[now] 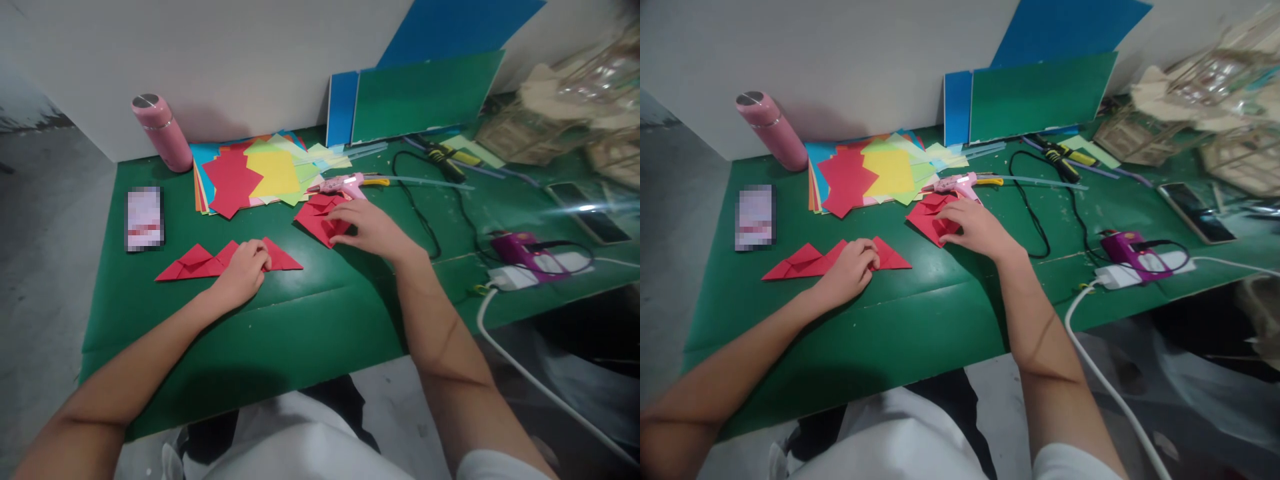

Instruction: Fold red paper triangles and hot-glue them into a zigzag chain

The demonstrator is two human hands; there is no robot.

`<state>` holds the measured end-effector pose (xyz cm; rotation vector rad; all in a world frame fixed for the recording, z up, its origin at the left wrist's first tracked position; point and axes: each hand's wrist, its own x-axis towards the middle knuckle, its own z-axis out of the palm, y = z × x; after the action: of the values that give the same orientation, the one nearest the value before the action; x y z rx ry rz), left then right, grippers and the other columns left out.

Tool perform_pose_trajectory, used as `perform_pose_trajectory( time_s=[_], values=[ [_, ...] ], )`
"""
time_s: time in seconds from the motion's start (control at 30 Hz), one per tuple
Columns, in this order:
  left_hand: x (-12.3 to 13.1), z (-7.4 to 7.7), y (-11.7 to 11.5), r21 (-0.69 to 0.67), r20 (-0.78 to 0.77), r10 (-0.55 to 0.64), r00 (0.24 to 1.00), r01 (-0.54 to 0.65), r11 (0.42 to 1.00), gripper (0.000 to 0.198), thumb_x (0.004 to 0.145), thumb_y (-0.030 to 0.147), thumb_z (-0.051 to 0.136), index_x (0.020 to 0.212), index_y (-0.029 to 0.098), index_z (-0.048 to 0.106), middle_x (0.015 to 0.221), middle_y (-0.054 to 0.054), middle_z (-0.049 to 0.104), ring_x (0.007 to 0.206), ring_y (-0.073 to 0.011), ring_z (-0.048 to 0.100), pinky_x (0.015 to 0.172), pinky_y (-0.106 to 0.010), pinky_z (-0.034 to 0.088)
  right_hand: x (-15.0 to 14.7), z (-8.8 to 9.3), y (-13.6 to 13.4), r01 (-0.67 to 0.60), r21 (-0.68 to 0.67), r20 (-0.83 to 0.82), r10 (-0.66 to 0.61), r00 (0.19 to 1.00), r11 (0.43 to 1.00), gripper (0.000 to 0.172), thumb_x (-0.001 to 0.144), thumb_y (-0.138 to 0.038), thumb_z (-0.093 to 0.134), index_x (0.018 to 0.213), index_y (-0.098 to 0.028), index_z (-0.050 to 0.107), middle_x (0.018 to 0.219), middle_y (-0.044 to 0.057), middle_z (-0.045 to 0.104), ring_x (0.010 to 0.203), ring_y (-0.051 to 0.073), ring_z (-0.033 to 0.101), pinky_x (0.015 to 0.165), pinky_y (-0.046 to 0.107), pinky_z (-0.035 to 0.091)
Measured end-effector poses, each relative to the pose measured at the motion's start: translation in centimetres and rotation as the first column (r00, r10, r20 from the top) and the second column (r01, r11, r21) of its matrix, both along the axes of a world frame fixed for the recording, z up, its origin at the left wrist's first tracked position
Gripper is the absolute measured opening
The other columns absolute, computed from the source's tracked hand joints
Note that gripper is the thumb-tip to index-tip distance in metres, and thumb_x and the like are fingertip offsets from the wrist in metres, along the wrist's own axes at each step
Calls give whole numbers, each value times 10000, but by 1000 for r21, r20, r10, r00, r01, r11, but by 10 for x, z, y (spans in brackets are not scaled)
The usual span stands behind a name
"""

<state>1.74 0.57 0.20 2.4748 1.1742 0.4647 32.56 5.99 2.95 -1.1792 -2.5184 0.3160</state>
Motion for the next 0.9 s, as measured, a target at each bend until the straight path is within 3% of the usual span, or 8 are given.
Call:
perform_pose_trajectory(
  time_s=[0.17,0.3,0.4,0.53,0.63,0.73,0.9],
  values=[
    [-4,-1,3,-33,61,-9,998,11,999,205,767,6,385,722,172,495,922,-72,525,852,-189,514,788,-350,452,0,-5,-1,-21,-42,39,23,999,999,519,750,-502,732,1179,-221,654,1167,110,670,1070,304,588,930,472,453],
    [-3,1,2,-6,53,54,997,-54,999,186,818,40,382,771,174,503,876,-61,524,822,-187,508,758,-338,444,2,-6,-2,-42,-54,59,45,997,998,608,725,-515,751,1244,-226,621,1218,108,656,1085,302,581,940,463,445],
    [-1,-1,0,11,35,67,997,-68,998,126,907,150,423,921,166,547,943,-72,541,892,-204,520,815,-357,450,0,-3,-4,-50,-27,80,52,995,998,549,756,-505,725,1220,-227,634,1180,97,677,1050,292,597,915,443,456],
    [-1,-3,1,-5,-10,58,998,-58,998,176,945,275,490,1059,160,557,1038,-92,550,961,-225,525,855,-376,450,-10,2,-8,-30,44,86,27,996,999,264,895,-420,554,980,-230,715,943,69,730,893,247,634,842,400,479],
    [-4,-3,5,-33,-19,52,998,-53,998,225,930,343,543,1057,159,564,1045,-92,550,958,-230,527,856,-378,453,-17,5,-13,44,119,54,-51,997,992,330,954,-345,410,885,-232,712,891,70,728,863,239,638,809,392,481],
    [-9,-2,10,-57,-6,30,1000,-30,998,226,917,372,567,1025,174,566,1027,-76,549,954,-224,532,860,-376,455,-23,7,-18,164,178,18,-170,985,970,369,963,-347,356,914,-218,698,883,83,719,841,243,635,743,378,467],
    [-13,-1,15,-71,51,39,998,-36,997,160,889,303,615,941,176,534,976,-50,552,928,-205,528,833,-348,446,-38,-1,-21,217,62,34,-219,975,974,362,967,-350,353,963,-190,678,803,67,717,687,206,625,603,310,397]
  ],
)
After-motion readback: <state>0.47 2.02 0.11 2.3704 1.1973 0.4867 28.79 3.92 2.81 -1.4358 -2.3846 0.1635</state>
